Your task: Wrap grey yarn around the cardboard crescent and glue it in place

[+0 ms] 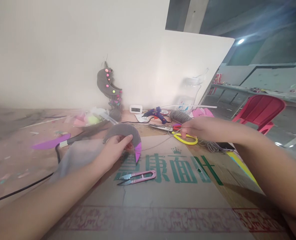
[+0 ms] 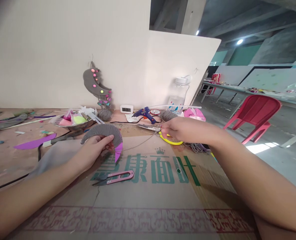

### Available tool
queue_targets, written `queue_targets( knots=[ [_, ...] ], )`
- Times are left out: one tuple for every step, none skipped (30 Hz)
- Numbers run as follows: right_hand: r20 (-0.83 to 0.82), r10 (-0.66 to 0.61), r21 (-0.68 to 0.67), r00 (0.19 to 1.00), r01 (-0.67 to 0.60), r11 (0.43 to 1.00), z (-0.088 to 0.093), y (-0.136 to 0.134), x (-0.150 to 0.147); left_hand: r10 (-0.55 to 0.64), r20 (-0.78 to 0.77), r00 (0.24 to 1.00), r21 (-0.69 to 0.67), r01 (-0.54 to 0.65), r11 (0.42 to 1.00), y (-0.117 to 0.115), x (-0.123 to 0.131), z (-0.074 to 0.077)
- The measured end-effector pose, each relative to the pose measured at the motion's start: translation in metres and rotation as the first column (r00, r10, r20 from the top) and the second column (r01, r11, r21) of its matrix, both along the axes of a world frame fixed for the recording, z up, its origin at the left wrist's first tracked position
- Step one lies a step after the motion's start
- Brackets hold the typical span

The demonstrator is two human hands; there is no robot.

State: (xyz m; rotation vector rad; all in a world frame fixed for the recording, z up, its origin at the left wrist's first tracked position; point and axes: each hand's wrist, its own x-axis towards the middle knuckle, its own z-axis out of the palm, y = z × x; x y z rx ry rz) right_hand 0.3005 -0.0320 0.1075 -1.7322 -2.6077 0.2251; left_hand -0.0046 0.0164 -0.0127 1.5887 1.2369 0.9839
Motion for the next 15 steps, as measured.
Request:
queue_targets(
  knots=[
    [-0.031,0.016,-0.014,0.999,-0.017,1.0,0.006,-0.01,-0.006,0.003,-0.007,1.0,0.002,-0.003,1.0,0.001,0.0,-0.001],
    [-0.067,0.032,-0.01,0.997,-0.032,0.999,0.011,-0.02,-0.012,0.003,-0.011,1.0,0.005,-0.003,1.0,0.001,0.0,-0.001],
    [-0.112,0.054,0.021,0.992,-0.052,0.998,0.015,-0.03,-0.018,0.004,-0.013,1.0,0.006,-0.004,1.0,0.002,0.0,-0.002],
    [-0.173,0.075,0.081,0.982,-0.062,0.995,0.018,-0.04,-0.025,0.004,-0.013,1.0,0.006,-0.004,1.0,0.002,0.0,-0.002],
    [-0.234,0.1,0.152,0.967,-0.065,0.986,0.02,-0.05,-0.03,0.003,-0.01,1.0,0.008,-0.003,1.0,0.002,0.0,-0.001],
    [-0.279,0.138,0.224,0.95,-0.076,0.972,0.021,-0.058,-0.034,0.001,-0.007,1.0,0.012,-0.001,1.0,0.002,0.0,-0.001],
    [-0.299,0.185,0.278,0.936,-0.1,0.955,0.022,-0.065,-0.037,-0.002,-0.007,1.0,0.014,0.002,1.0,0.001,0.0,-0.001],
    [-0.295,0.234,0.303,0.926,-0.142,0.942,0.021,-0.07,-0.038,-0.002,-0.008,1.0,0.019,0.003,1.0,0.001,0.0,0.0],
    [-0.271,0.283,0.29,0.92,-0.202,0.935,0.021,-0.072,-0.037,-0.003,-0.009,1.0,0.021,0.004,1.0,0.001,0.0,0.0],
    [-0.236,0.325,0.239,0.916,-0.27,0.933,0.02,-0.071,-0.035,-0.009,-0.011,1.0,0.021,0.009,1.0,0.001,0.0,0.0],
    [-0.195,0.354,0.161,0.914,-0.327,0.931,0.019,-0.067,-0.031,-0.012,-0.012,1.0,0.019,0.012,1.0,0.001,0.0,0.0],
    [-0.157,0.366,0.083,0.917,-0.357,0.93,0.018,-0.06,-0.027,-0.013,-0.011,1.0,0.018,0.013,1.0,0.001,-0.001,-0.001],
    [-0.12,0.363,0.016,0.924,-0.364,0.931,0.015,-0.05,-0.021,-0.011,-0.008,1.0,0.015,0.012,1.0,0.001,-0.001,-0.001],
    [-0.082,0.326,0.01,0.942,-0.326,0.945,0.012,-0.038,-0.016,-0.007,-0.003,1.0,0.013,0.007,1.0,0.002,-0.001,-0.001],
    [-0.067,0.266,0.057,0.962,-0.262,0.963,0.008,-0.025,-0.01,-0.004,0.002,1.0,0.008,0.004,1.0,0.002,-0.001,-0.002]
  ],
)
